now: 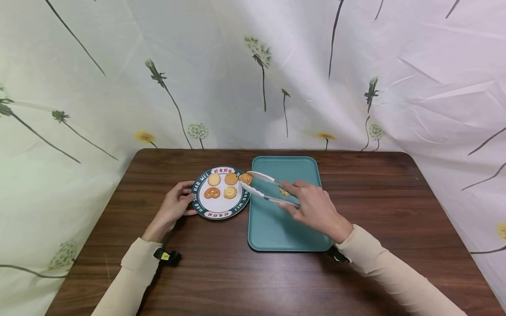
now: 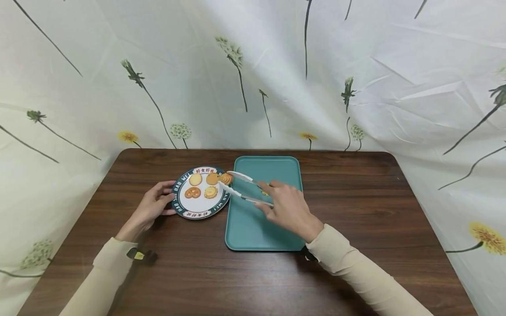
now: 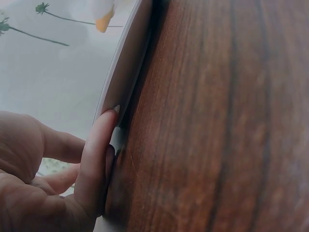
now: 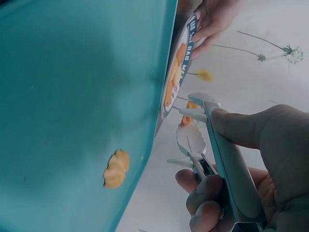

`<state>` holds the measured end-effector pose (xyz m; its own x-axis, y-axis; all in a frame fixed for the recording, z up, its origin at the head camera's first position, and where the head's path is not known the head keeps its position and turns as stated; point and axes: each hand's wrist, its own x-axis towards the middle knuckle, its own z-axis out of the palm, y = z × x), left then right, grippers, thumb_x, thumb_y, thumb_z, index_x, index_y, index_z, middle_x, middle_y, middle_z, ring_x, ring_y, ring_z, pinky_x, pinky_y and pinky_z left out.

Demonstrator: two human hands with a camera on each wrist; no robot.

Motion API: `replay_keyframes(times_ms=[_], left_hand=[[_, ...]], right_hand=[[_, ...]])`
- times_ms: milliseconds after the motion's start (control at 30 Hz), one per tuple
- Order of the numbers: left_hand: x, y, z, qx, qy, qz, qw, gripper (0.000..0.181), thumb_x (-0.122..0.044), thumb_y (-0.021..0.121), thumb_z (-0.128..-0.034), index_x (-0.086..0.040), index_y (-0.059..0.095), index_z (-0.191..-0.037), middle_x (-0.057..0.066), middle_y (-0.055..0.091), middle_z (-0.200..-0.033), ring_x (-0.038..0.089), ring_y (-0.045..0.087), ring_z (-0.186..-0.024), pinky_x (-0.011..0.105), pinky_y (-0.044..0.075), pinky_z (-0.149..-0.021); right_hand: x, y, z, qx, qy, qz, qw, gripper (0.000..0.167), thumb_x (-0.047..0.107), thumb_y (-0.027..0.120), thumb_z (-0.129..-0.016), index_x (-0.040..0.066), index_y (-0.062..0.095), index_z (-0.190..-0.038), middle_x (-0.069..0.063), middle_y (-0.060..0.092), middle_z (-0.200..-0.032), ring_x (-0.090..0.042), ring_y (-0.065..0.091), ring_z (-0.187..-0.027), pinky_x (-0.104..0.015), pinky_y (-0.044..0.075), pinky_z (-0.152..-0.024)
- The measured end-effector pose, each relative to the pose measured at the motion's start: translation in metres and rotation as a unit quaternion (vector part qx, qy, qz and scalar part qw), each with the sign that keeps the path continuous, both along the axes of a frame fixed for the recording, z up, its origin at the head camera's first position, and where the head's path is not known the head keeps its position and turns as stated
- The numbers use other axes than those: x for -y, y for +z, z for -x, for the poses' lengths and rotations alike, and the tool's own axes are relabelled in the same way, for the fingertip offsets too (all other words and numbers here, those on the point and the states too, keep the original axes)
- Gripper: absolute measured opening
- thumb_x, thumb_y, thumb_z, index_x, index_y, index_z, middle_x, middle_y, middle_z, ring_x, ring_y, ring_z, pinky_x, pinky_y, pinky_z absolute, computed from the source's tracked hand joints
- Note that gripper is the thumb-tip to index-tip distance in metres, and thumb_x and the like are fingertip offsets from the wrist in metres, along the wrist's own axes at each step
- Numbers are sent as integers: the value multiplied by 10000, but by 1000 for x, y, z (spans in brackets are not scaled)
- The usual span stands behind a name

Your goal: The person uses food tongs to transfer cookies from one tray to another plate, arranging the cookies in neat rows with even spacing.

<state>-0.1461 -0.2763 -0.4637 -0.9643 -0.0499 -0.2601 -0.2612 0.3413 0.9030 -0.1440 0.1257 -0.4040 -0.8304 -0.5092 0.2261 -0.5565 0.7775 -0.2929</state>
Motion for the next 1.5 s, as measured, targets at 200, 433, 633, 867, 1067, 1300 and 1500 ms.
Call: replay_keyframes(times_ms=[200, 433, 633, 867, 1067, 1300, 1500], left_hand=[[0, -1, -1, -9, -13, 18, 10000, 502, -89, 430, -1103, -79, 343, -1597, 258, 416, -1399, 239, 582, -1078, 312, 692, -774], [0, 0, -1, -59, -24, 44, 10000, 507, -84, 430, -1102, -78, 341, -1601, 261, 419, -1403, 245, 588, -1070, 320, 693, -774], [0, 1, -1, -69, -30, 54, 10000, 507, -81, 433, -1100, -81, 345, -1599, 260, 425, -1401, 237, 591, -1059, 321, 693, -771], [-1, 0, 0, -53, -29, 9, 10000, 513, -95, 434, -1104, -79, 335, -1607, 257, 419, -1417, 241, 592, -1075, 305, 692, -756], [-1, 1, -1, -57, -12, 21, 10000, 511, -103, 441, -1104, -82, 340, -1605, 253, 417, -1417, 232, 591, -1068, 302, 691, -756], [-1, 0, -1, -47, 16, 90, 9999, 505, -101, 446, -1101, -93, 353, -1597, 259, 417, -1415, 245, 589, -1071, 313, 693, -758], [-1, 1, -1, -13, 23, 106, 9999, 505, -97, 444, -1102, -96, 351, -1599, 254, 415, -1418, 241, 589, -1063, 312, 692, -762]], right_hand=[[10, -2, -2, -21, 144, 91, 9999, 557, 430, 775, -936, 161, 665, -1411, -69, 749, -1105, -123, 569, -685, -218, 447, -485], [19, -6, -4, -24, 245, 111, 9996, 538, 441, 753, -953, 162, 669, -1405, -66, 747, -1135, -100, 533, -651, -204, 423, -477], [28, -8, -6, 156, 278, -24, 9995, 549, 460, 748, -951, 204, 654, -1427, -73, 742, -1130, -107, 505, -613, -209, 381, -439], [35, -8, -9, 265, 351, -139, 9989, 556, 486, 723, -963, 222, 638, -1445, -47, 750, -1094, -89, 509, -630, -215, 411, -475], [42, -9, -12, 372, 396, -166, 9984, 554, 489, 722, -964, 222, 640, -1442, -45, 748, -1166, -86, 554, -686, -229, 452, -498], [47, -12, -13, 304, 548, -112, 9980, 558, 481, 728, -961, 205, 642, -1439, -39, 746, -1129, -100, 569, -711, -275, 496, -519], [50, -15, -15, 238, 608, -177, 9977, 579, 488, 738, -951, 195, 641, -1441, -27, 734, -1068, -77, 522, -654, -236, 446, -477]])
